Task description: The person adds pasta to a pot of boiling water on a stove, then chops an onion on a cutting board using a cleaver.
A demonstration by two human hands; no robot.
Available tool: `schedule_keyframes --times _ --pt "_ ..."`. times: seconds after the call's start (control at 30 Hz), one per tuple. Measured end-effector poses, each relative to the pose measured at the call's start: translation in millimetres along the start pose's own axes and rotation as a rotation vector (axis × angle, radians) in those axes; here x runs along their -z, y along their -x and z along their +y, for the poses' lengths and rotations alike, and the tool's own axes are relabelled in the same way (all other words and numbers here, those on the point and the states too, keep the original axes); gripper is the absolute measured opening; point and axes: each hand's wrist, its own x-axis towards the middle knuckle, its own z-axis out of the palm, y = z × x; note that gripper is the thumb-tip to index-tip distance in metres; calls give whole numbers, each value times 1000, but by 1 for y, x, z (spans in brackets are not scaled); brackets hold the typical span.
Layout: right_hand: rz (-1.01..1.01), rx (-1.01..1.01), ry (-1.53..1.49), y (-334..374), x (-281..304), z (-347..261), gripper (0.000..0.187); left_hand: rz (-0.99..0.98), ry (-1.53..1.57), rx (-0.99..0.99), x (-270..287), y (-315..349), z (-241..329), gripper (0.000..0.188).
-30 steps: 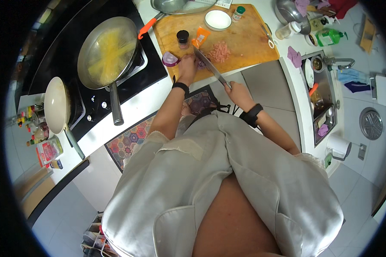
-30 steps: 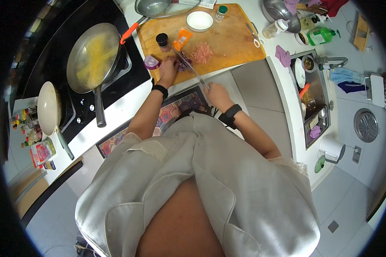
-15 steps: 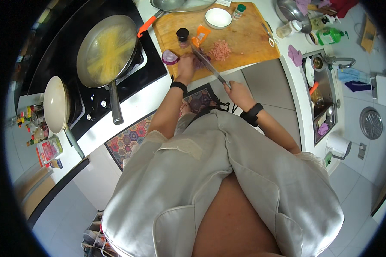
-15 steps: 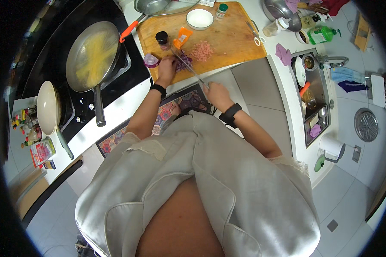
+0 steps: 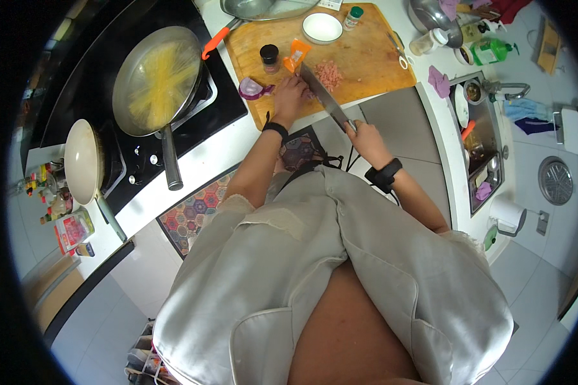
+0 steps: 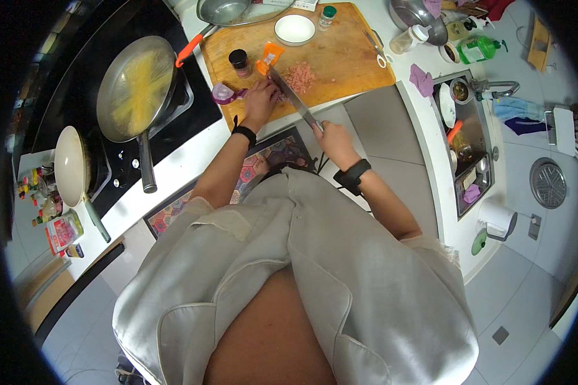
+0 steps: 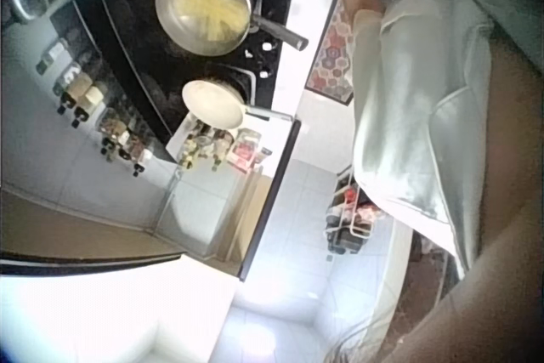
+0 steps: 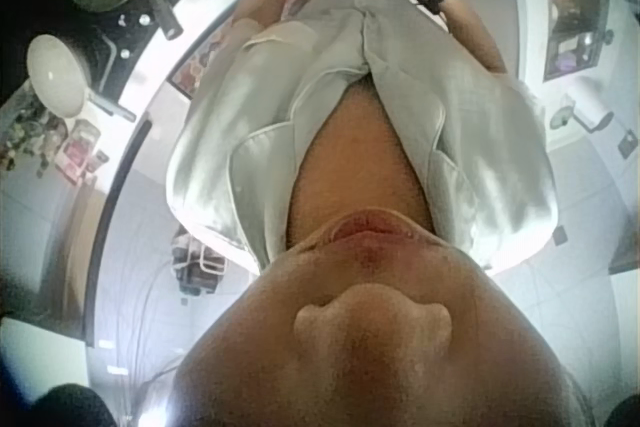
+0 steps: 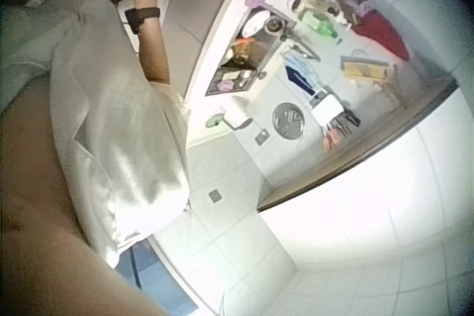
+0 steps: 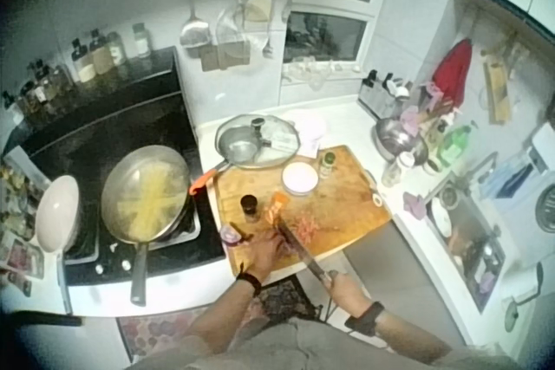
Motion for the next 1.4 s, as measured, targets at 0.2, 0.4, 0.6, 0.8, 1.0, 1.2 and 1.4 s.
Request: schedule_keyframes --times 0.2,0.4,0.6,0.8,1.0,1.2,1.4 --pt "-13 -41 61 -1 -16 -1 37 -115 -16 36 -10 -4 -8 12" --pt "-15 -23 -12 -5 -6 7 38 16 167 155 -2 0 -9 12" --pt "11 -59 -73 -3 8 0 37 227 21 242 1 14 -16 30" --pt "-12 -28 56 2 -9 4 37 155 50 146 11 23 -27 44" --pt "1 -15 21 -7 -1 1 37 153 -22 150 30 12 -43 39" --pt "19 32 117 -21 1 -1 37 139 56 122 9 7 -21 34" --pt "-83 103 158 -18 1 0 38 229 4 210 20 22 -24 36"
